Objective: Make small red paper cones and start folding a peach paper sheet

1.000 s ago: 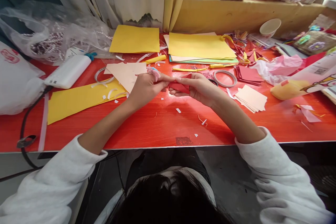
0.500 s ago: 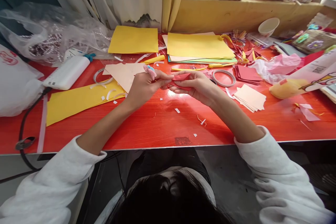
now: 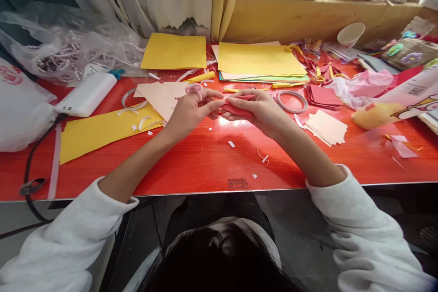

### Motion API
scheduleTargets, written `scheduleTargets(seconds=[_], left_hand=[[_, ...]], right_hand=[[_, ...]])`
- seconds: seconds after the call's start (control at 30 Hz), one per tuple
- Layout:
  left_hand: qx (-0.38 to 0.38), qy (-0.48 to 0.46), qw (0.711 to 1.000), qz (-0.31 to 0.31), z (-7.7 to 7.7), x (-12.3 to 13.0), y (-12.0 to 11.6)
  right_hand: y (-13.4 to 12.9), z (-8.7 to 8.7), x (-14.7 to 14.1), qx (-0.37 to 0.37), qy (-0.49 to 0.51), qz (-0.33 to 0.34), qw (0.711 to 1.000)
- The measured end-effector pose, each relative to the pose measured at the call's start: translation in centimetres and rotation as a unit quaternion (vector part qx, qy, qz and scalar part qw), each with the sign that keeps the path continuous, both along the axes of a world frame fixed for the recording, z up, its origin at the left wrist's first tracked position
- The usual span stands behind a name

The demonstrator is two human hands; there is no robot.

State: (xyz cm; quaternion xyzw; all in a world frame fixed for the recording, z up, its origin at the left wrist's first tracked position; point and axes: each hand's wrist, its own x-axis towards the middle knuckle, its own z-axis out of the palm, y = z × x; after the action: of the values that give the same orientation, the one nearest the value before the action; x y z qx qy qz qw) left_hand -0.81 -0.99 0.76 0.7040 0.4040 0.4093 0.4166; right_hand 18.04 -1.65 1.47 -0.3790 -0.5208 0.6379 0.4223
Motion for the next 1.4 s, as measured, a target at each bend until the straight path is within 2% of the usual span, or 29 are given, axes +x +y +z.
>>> scheduleTargets(seconds=[0.27, 0.5, 0.7, 0.9, 1.1, 1.27, 1.33, 1.4], left_hand=[[-0.047, -0.065, 0.996, 0.035, -0.5, 0.0, 0.6], [-0.096, -0.085, 0.991, 0.023, -0.3, 0.0, 0.5], [-0.109, -0.077, 0.991, 0.015, -0.3, -0.2, 0.7], [-0.095, -0.090, 0.991, 0.008, -0.5, -0.1, 0.7], [-0.141, -0.068, 0.988, 0.007, 0.4, 0.1, 0.1], [-0.181, -0.056, 0.981, -0.029, 0.6, 0.2, -0.2], [-0.181, -0.035, 0.982, -0.040, 0.4, 0.1, -0.1], [-0.144, 0.019, 0.988, -0.044, 0.2, -0.1, 0.0]], right_hand=[[0.0, 0.2, -0.3, -0.001, -0.021, 0.008, 1.000], [0.2, -0.1, -0.3, 0.090, -0.084, -0.031, 0.992], [0.1, 0.0, -0.4, 0.137, -0.123, -0.027, 0.983], [0.2, -0.5, -0.7, 0.128, -0.062, -0.048, 0.989], [0.7, -1.2, -0.8, 0.085, 0.022, -0.090, 0.992], [0.4, -1.6, -1.2, 0.055, 0.000, -0.065, 0.996], [0.3, -1.7, -1.2, 0.074, -0.018, -0.066, 0.995], [0.3, -1.7, -1.2, 0.103, -0.045, -0.069, 0.991]])
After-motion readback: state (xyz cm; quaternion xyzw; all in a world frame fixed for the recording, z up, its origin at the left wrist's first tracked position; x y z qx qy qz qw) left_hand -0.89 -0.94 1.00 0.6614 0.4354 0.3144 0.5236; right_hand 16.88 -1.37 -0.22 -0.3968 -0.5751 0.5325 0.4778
